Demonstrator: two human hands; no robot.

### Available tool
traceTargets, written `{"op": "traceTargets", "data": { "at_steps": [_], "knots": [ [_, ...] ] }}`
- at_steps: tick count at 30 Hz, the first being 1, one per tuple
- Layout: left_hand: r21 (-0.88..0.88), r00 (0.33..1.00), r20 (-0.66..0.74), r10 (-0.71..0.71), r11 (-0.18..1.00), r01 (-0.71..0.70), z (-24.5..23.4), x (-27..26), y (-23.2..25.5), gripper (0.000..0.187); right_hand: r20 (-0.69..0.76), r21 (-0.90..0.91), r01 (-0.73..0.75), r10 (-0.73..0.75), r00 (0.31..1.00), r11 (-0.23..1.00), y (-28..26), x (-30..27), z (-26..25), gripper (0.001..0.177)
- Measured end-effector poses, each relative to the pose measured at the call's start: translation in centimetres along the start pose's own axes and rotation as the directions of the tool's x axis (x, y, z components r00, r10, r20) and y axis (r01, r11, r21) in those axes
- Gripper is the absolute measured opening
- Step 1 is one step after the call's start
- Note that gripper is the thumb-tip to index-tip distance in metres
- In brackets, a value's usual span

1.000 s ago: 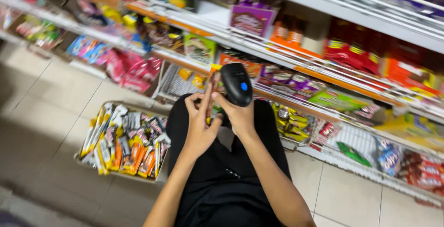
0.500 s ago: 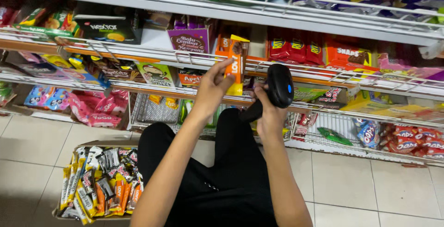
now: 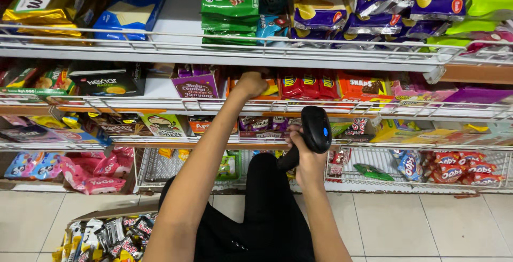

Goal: The person picks up grocery items from a basket on the floor, scans them with a handheld barcode scanner, and places them onto a supermarket shelf.

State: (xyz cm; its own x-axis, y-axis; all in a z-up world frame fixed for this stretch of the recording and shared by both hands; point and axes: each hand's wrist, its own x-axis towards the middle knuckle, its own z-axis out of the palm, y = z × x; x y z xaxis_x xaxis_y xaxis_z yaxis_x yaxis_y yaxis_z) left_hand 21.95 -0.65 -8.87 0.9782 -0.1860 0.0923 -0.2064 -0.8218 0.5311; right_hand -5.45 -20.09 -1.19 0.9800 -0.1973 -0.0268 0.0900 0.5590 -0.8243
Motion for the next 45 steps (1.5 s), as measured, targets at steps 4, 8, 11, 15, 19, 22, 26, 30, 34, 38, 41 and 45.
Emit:
{"op": "traceTargets", "data": {
  "at_steps": [4, 8, 11, 15, 19, 22, 26, 30, 34, 38, 41, 45],
  "knots": [
    [0.093, 0.980, 0.197, -0.027, 0.996, 0.009, -0.1, 0.7, 0.3, 0.066, 0.038, 0.001, 0.039, -0.039, 0.998, 0.999, 0.5, 0.2, -0.3, 0.026],
    [0.079, 0.985, 0.172, 0.019, 0.996, -0.033, -1.2, -0.8, 2.1, 0.058, 0.001, -0.104, 0.038, -0.039, 0.999, 0.994, 0.5, 0.6, 0.7, 0.030],
    [0.063, 0.983, 0.178, -0.037, 0.998, 0.026, -2.5, -2.4, 3.8, 0.054, 0.015, -0.190, 0.004, -0.001, 1.000, 0.982, 0.1, 0.5, 1.2, 0.032],
    [0.146, 0.967, 0.233, -0.105, 0.987, 0.072, -3.8, -3.5, 5.1, 0.047, 0.060, -0.245, 0.029, -0.015, 0.998, 0.969, -0.3, 0.6, 1.7, 0.032],
    [0.195, 0.971, 0.239, -0.020, 0.980, -0.028, -3.8, -3.5, 4.9, 0.048, 0.080, -0.242, 0.039, -0.020, 0.997, 0.969, -0.6, 0.2, 1.6, 0.034],
    [0.213, 0.957, 0.277, -0.088, 0.977, 0.028, -4.1, -3.7, 5.3, 0.050, 0.071, -0.261, 0.025, -0.007, 0.997, 0.965, -0.5, 0.1, 1.2, 0.032],
    [0.241, 0.950, 0.291, -0.110, 0.970, 0.038, -4.7, -4.5, 6.0, 0.050, 0.050, -0.316, 0.016, 0.000, 0.999, 0.949, -0.4, 0.2, 0.6, 0.027],
    [0.218, 0.957, 0.273, -0.103, 0.975, 0.043, -4.3, -4.5, 5.8, 0.050, 0.052, -0.283, 0.011, 0.004, 0.999, 0.959, -0.4, 0.0, 0.9, 0.029],
    [0.338, 0.947, 0.320, -0.038, 0.938, -0.077, -3.4, -4.4, 5.5, 0.050, 0.060, -0.281, 0.017, 0.000, 0.998, 0.959, -0.1, 0.1, 1.5, 0.030],
    [0.329, 0.930, 0.357, -0.084, 0.943, -0.041, -4.6, -5.4, 6.9, 0.050, 0.116, -0.257, 0.024, 0.007, 0.993, 0.966, 0.2, -0.1, 1.8, 0.028],
    [0.267, 0.953, 0.266, -0.149, 0.961, 0.075, -6.7, -7.3, 9.0, 0.052, 0.104, -0.286, 0.018, 0.012, 0.995, 0.958, 0.3, -0.2, 2.1, 0.028],
    [0.155, 0.970, 0.150, -0.190, 0.974, 0.167, -9.0, -11.4, 11.2, 0.059, 0.096, -0.306, 0.026, 0.004, 0.995, 0.952, 0.2, -0.4, 1.9, 0.029]
  ]
}}
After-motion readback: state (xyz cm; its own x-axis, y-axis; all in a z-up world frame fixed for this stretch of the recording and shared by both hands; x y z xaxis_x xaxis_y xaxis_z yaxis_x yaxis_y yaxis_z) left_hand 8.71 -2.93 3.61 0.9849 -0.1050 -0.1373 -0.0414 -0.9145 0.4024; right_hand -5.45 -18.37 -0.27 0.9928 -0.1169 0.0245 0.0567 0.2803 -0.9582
